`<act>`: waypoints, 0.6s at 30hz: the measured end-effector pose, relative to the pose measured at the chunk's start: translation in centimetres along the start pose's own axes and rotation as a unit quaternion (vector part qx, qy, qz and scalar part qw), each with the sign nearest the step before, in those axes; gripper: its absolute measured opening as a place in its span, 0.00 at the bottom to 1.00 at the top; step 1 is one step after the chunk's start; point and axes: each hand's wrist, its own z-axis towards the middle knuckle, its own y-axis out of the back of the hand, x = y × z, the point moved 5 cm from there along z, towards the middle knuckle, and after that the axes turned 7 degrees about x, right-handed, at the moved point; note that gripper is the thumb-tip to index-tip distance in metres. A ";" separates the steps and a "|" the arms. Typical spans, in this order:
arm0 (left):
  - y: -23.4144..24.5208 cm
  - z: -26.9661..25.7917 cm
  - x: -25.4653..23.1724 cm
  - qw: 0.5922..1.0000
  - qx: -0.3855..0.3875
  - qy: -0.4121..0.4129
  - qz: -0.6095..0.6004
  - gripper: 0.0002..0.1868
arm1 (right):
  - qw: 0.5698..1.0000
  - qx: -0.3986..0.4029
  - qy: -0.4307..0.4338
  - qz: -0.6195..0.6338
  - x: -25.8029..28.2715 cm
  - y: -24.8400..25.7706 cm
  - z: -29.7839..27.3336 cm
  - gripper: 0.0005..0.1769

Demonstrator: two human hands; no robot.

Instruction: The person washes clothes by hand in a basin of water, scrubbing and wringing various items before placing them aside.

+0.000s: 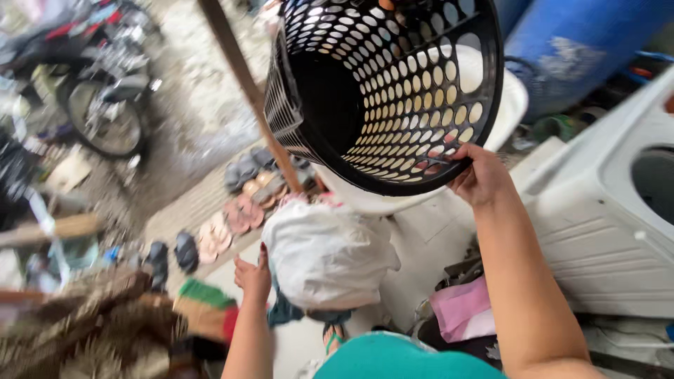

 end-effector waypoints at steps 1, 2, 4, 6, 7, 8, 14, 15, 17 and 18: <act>-0.1 1.6 -2.4 1.000 0.002 -0.024 -0.016 0.61 | 0.999 -0.023 0.033 0.019 0.7 0.7 -0.7 0.18; 0.0 3.6 -5.3 0.998 0.005 -0.047 -0.032 0.59 | 0.996 -0.046 0.066 0.038 1.4 1.6 -1.4 0.18; -0.2 5.2 -10.4 0.992 0.035 -0.108 -0.060 0.51 | 0.983 -0.083 0.132 0.099 2.7 3.8 -2.6 0.16; -1.4 5.6 -16.3 0.973 0.075 -0.197 -0.095 0.42 | 0.968 -0.099 0.190 0.127 4.0 5.9 -4.1 0.15; -2.5 5.8 -19.6 0.967 0.088 -0.220 -0.097 0.42 | 0.964 -0.096 0.216 0.123 5.4 6.8 -4.5 0.14; -3.9 5.8 -22.8 0.960 0.101 -0.243 -0.098 0.42 | 0.958 -0.093 0.242 0.119 6.8 7.8 -4.7 0.14; -12.7 3.3 -38.1 0.922 0.198 -0.312 -0.116 0.41 | 0.911 -0.213 0.328 0.129 15.5 16.8 -3.9 0.21; -14.2 3.0 -40.8 0.917 0.205 -0.324 -0.105 0.40 | 0.907 -0.207 0.339 0.137 17.0 18.3 -2.8 0.22; -17.5 2.7 -46.6 0.906 0.215 -0.351 -0.100 0.39 | 0.901 -0.189 0.360 0.150 20.3 22.0 0.3 0.24; -19.4 2.7 -49.7 0.901 0.218 -0.363 -0.098 0.38 | 0.901 -0.169 0.368 0.157 22.4 23.9 2.7 0.23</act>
